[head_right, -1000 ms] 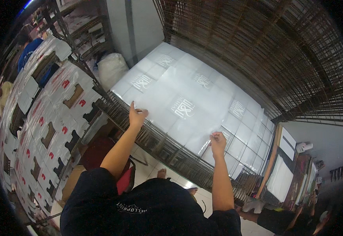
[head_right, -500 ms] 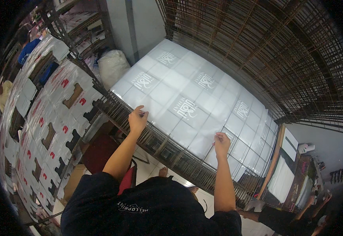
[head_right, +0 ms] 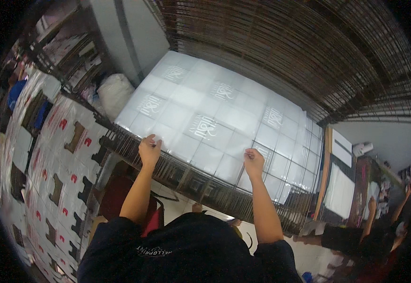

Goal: The person repeatedly picks up white plastic sheets from a table and places them onto a metal wire rack. They handle the sheets one at a time, smoothing them out as they stack them. The task continues in a repetitive loop throughout the clip.

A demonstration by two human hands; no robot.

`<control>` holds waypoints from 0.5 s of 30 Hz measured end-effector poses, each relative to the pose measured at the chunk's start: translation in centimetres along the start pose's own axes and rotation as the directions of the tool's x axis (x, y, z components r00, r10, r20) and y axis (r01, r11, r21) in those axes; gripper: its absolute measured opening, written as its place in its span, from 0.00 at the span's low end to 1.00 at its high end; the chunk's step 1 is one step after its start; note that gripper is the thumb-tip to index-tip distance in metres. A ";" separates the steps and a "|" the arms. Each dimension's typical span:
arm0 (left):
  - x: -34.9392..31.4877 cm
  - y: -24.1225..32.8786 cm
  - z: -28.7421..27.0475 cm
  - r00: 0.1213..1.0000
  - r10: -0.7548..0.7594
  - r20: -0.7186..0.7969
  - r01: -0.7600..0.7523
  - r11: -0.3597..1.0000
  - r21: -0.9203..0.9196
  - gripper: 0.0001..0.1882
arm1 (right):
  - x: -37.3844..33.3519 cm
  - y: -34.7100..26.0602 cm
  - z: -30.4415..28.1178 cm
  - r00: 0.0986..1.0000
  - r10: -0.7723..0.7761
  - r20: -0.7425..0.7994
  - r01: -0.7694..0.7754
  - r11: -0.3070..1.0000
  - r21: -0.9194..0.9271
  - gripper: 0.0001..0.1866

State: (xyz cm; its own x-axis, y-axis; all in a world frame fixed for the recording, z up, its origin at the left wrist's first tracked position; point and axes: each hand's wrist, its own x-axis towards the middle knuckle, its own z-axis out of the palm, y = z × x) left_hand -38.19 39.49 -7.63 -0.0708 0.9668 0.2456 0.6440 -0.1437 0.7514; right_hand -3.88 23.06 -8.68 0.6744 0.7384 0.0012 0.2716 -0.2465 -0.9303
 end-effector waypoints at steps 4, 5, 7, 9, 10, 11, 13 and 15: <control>0.2 0.1 0.1 1.000 -0.004 0.013 0.004 1.000 -0.006 0.16 | -0.2 0.1 0.2 0.998 -0.036 -0.045 0.032 0.997 -0.070 0.06; 0.2 0.0 0.2 1.000 0.025 0.005 -0.025 1.000 0.018 0.16 | -0.1 0.7 0.1 0.997 -0.060 -0.052 0.055 0.994 -0.090 0.07; 0.3 -0.1 0.3 0.996 0.083 -0.011 -0.082 0.995 0.065 0.16 | 0.2 1.8 -0.1 0.987 -0.156 -0.047 0.149 0.980 -0.129 0.06; 0.2 -0.3 0.3 0.998 0.057 -0.014 -0.056 0.996 0.066 0.17 | -0.1 1.4 0.2 0.986 -0.161 -0.047 0.154 0.980 -0.126 0.06; 0.3 -0.9 0.5 0.997 0.071 -0.020 -0.069 0.995 0.078 0.17 | -0.3 1.2 0.2 0.985 -0.165 -0.044 0.157 0.977 -0.143 0.06; 0.3 -0.9 0.4 0.996 0.081 -0.031 -0.078 0.993 0.092 0.17 | -0.5 0.7 0.2 0.990 -0.132 -0.043 0.125 0.982 -0.139 0.07; 0.3 -0.8 0.4 0.998 0.066 -0.019 -0.064 0.994 0.086 0.18 | -0.9 -0.1 0.1 0.997 -0.067 -0.037 0.061 0.990 -0.130 0.08; 0.2 -0.4 0.3 0.996 0.085 -0.013 -0.083 0.991 0.102 0.18 | -1.1 0.3 0.1 0.993 -0.109 -0.048 0.102 0.987 -0.128 0.07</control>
State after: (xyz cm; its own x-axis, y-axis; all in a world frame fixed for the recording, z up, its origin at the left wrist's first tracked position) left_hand -38.24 39.83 -8.10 -0.0258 0.9483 0.3165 0.7217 -0.2014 0.6623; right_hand -4.59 22.19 -8.99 0.6728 0.7301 0.1197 0.4244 -0.2483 -0.8708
